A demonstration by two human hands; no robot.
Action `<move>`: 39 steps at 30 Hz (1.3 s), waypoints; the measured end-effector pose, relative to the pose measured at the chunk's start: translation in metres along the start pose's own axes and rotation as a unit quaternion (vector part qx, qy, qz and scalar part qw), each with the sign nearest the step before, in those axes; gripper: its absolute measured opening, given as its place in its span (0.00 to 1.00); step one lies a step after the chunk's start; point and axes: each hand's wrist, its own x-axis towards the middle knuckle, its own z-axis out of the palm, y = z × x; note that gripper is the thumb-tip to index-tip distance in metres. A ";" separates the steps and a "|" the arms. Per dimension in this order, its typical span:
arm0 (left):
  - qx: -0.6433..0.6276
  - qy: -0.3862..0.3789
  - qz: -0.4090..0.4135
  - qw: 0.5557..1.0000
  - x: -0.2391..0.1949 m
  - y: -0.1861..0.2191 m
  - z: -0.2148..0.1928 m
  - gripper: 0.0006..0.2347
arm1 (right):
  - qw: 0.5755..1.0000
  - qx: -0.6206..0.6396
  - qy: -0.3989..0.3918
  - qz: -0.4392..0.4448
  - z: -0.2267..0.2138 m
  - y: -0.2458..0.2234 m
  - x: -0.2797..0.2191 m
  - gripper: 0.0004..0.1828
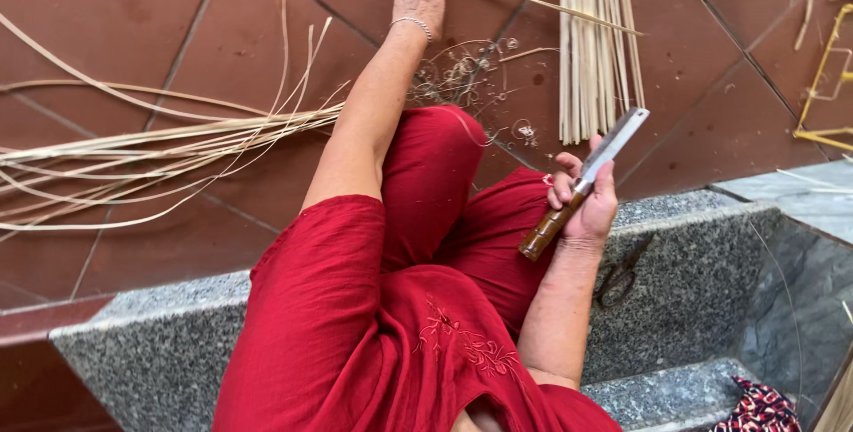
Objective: The person sits cross-legged on a tiled floor and uses a knife to shave thin strips from bamboo rods. They hold the rod in one hand and the knife in the other, peeling off layers to create fine strands. The person occasionally adjusts the rod and continues shaving along its length.
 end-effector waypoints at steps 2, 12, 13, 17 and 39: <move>0.019 0.011 -0.001 1.000 0.006 0.004 0.003 0.32 | 1.000 0.018 -0.025 0.000 -0.002 -0.002 0.000 0.30; -0.039 0.018 0.031 0.999 0.001 -0.004 -0.011 0.23 | 0.997 0.045 -0.051 -0.030 -0.006 0.001 0.002 0.30; -0.027 0.021 0.034 0.999 0.000 0.000 -0.015 0.23 | 0.997 0.042 -0.050 -0.031 -0.004 0.002 0.002 0.30; -0.014 -0.027 0.052 0.998 -0.002 0.036 -0.041 0.21 | 0.997 0.029 -0.066 -0.036 0.003 0.007 0.001 0.30; -0.387 -0.006 0.077 0.919 -0.023 0.102 -0.103 0.04 | 0.993 -0.003 -0.083 -0.081 0.027 -0.011 -0.012 0.43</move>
